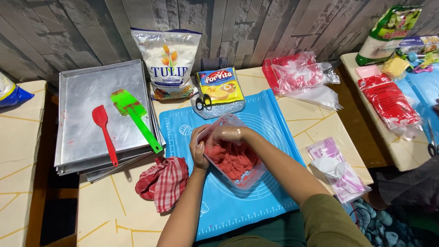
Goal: Kneading and mixing a red dough-like substance in a plastic container by hand on a silicone mat.
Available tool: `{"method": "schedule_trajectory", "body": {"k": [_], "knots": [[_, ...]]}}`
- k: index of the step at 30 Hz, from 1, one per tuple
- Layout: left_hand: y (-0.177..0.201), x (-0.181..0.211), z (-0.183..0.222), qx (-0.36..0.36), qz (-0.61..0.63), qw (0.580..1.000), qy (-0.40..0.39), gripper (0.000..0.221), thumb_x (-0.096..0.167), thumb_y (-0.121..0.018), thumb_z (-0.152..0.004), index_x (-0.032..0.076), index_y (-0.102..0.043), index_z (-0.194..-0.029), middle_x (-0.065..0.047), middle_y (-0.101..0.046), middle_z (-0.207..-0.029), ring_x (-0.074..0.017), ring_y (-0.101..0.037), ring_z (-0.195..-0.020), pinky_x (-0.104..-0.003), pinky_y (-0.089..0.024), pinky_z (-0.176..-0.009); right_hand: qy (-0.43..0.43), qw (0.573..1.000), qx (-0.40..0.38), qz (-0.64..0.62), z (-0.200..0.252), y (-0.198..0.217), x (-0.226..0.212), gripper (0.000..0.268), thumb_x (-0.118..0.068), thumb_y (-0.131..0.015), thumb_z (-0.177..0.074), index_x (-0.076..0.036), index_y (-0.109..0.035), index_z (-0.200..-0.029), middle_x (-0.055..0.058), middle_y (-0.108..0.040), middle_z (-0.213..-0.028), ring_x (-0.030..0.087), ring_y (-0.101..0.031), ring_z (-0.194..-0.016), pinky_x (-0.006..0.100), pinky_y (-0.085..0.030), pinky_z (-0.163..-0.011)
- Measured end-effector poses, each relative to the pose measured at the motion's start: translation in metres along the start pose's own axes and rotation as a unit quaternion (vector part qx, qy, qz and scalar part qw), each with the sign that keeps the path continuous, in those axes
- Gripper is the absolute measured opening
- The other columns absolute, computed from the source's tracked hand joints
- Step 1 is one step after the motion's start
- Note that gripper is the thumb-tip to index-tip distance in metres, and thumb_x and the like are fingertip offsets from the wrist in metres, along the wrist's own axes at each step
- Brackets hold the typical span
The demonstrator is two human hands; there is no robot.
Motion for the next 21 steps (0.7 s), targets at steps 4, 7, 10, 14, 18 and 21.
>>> {"method": "schedule_trajectory", "body": {"k": [4,7,10,14,18,21], "knots": [[0.003,-0.009,0.002,0.002,-0.011,1.0,-0.006,0.069,0.05,-0.042,-0.082,0.0,-0.067,-0.123,-0.017,-0.06,-0.107,-0.0275,-0.057,-0.105,-0.038,-0.042,-0.098,0.353,0.909,-0.094,0.199,0.038,0.016,-0.042,0.022,-0.012,-0.043,-0.108,0.002,-0.058,-0.113,0.021,-0.066,-0.111,0.036,-0.06,-0.11,0.046,-0.048,-0.102],[0.001,0.0,0.003,0.003,-0.018,1.0,-0.001,0.072,0.053,-0.042,-0.082,0.002,-0.066,-0.126,-0.017,-0.059,-0.109,-0.027,-0.056,-0.109,-0.038,-0.042,-0.1,0.373,0.914,-0.089,0.132,0.076,0.032,-0.118,0.031,-0.018,-0.04,-0.111,-0.002,-0.065,-0.103,0.015,-0.069,-0.1,0.033,-0.065,-0.097,0.045,-0.053,-0.09],[-0.003,0.0,0.004,-0.006,-0.019,1.0,0.005,0.075,0.055,-0.042,-0.08,0.003,-0.066,-0.128,-0.017,-0.058,-0.111,-0.0276,-0.055,-0.11,-0.04,-0.042,-0.1,0.315,0.942,-0.112,-0.018,0.096,0.042,-0.14,0.039,-0.018,-0.042,-0.11,-0.004,-0.077,-0.101,0.01,-0.076,-0.096,0.022,-0.069,-0.089,0.037,-0.056,-0.086],[0.001,-0.015,0.004,0.002,-0.007,1.0,0.008,0.069,0.052,-0.041,-0.083,0.002,-0.069,-0.122,-0.017,-0.062,-0.113,-0.0277,-0.06,-0.11,-0.038,-0.046,-0.097,0.21,0.977,0.012,0.028,0.157,0.06,-0.215,0.043,-0.008,-0.038,-0.1,-0.008,-0.079,-0.114,0.014,-0.079,-0.11,0.028,-0.073,-0.102,0.04,-0.058,-0.091],[0.0,-0.014,0.006,0.016,0.008,1.0,0.019,0.065,0.05,-0.043,-0.085,0.002,-0.069,-0.121,-0.016,-0.062,-0.112,-0.0261,-0.06,-0.11,-0.038,-0.048,-0.096,0.072,0.985,0.025,0.155,0.193,0.08,-0.245,0.051,-0.017,-0.037,-0.09,-0.023,-0.078,-0.121,0.0,-0.082,-0.112,0.025,-0.073,-0.107,0.039,-0.056,-0.093],[0.0,-0.017,0.006,0.023,0.024,0.999,0.03,0.064,0.049,-0.045,-0.084,0.001,-0.07,-0.119,-0.017,-0.063,-0.112,-0.0247,-0.06,-0.11,-0.038,-0.049,-0.095,0.001,0.983,0.029,0.183,0.187,0.068,-0.25,0.058,-0.021,-0.04,-0.087,-0.036,-0.068,-0.136,-0.003,-0.077,-0.124,0.028,-0.068,-0.117,0.041,-0.053,-0.098]]}}
Point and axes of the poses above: each hand's wrist, its own z-axis away from the middle knuckle, its own y-axis out of the back of the hand, x = y × z, the point moved 1 cm from there along -z, towards the middle knuckle
